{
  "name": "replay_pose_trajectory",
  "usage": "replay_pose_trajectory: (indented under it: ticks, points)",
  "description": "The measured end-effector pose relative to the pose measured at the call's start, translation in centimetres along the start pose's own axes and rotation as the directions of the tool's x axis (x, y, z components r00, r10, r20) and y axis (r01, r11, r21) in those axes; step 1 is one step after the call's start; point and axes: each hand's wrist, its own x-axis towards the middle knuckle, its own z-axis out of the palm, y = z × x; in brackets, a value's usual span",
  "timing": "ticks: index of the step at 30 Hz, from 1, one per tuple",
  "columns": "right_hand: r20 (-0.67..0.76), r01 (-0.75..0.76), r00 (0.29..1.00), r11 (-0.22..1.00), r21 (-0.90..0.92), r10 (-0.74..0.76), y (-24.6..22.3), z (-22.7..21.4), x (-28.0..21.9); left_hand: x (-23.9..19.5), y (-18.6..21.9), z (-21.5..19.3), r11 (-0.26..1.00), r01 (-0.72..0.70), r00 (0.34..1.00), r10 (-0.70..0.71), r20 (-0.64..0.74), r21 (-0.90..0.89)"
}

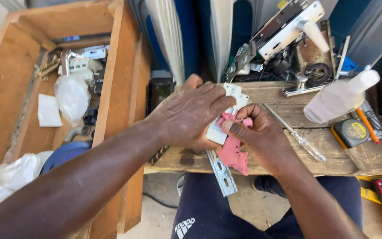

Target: A person is cleaning a white circuit breaker on a wooden workbench using a pink cloth, a screwdriver, and cleaning liquid.

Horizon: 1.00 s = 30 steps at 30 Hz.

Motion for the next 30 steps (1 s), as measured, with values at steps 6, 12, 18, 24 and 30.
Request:
replay_pose_trajectory:
  ticks: [6,12,18,24,30]
  points:
    - [0.08,0.086,0.993,0.996,0.029,-0.088,-0.4,-0.6,0.7,0.0,-0.3,0.0,0.999,0.019,1.0,-0.019,0.012,0.037]
    - [0.159,0.132,0.977,0.989,0.07,-0.142,0.0,-1.1,1.5,-0.1,-0.3,0.0,0.999,0.014,0.997,-0.011,-0.072,0.042]
    - [0.016,0.132,0.991,0.991,-0.007,-0.132,-0.9,-0.4,0.4,0.0,-0.4,0.4,0.999,0.018,0.997,-0.014,-0.073,0.051]
    - [0.096,0.623,0.73,0.601,-0.5,-0.677,-1.9,1.8,-1.0,0.4,-0.1,0.0,0.996,0.082,0.997,-0.082,0.008,-0.045]
    - [0.062,0.423,0.869,0.673,-0.606,-0.491,-0.8,1.4,-1.6,0.3,-0.1,-0.7,0.995,0.085,0.996,-0.086,0.015,0.049]
